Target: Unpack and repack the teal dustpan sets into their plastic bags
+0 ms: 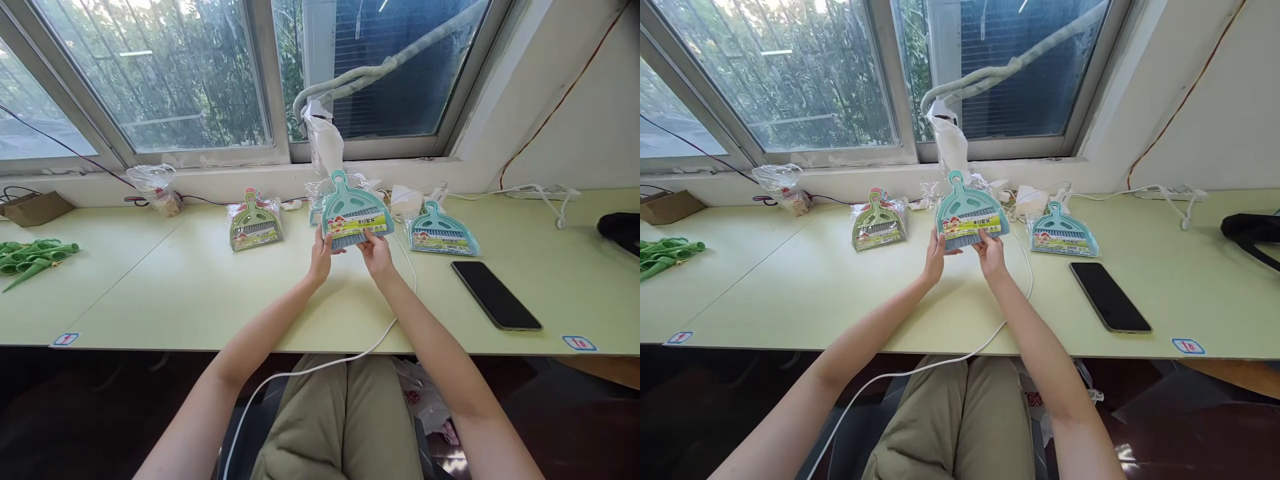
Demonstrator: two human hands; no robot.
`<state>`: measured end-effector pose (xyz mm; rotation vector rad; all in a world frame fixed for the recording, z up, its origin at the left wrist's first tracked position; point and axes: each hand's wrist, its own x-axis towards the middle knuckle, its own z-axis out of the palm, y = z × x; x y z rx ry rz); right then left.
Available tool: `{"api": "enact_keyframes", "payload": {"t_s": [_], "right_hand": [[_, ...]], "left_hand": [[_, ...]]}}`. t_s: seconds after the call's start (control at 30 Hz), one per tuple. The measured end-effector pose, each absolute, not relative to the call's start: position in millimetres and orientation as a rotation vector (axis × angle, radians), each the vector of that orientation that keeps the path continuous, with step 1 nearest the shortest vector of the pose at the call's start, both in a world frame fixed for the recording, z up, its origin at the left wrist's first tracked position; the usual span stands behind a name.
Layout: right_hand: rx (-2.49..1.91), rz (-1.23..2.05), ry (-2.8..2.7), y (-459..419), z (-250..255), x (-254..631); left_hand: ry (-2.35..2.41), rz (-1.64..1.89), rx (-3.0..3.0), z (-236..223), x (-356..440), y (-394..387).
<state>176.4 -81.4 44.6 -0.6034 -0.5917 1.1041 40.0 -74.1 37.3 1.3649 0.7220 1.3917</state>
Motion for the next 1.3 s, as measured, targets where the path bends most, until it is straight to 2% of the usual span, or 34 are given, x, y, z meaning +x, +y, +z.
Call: {"api": "enact_keyframes", "payload": {"t_s": [0.23, 0.47, 0.7, 0.77, 0.83, 1.03, 1.3], "right_hand": [[-0.606, 1.076, -0.588, -80.2, 45.1, 181.9], [-0.644, 1.125, -0.618, -81.3, 38.3, 170.8], [-0.658, 1.049, -0.503, -80.2, 45.3, 181.9], [-0.635, 1.039, -0.514, -80.8, 48.6, 185.5], [-0.622, 1.046, -0.540, -81.5, 50.8, 187.4], [-0.665, 1.201, -0.614, -82.7, 47.4, 178.2], [-0.769, 1.276, -0.524, -77.9, 42.7, 177.4]], "left_hand": [[0.855, 1.351, 1.151, 44.0, 32.4, -58.4], [0.658, 1.264, 1.094, 41.8, 29.0, -50.3], [0.438, 0.636, 1.290, 44.8, 19.0, -60.5], [0.412, 0.549, 1.332, 47.8, 17.2, -60.1], [0.433, 0.607, 1.319, 50.4, 15.7, -56.1], [0.527, 1.079, 1.166, 53.9, 11.1, -43.5], [0.609, 1.075, 1.176, 48.2, 12.1, -44.4]]}}
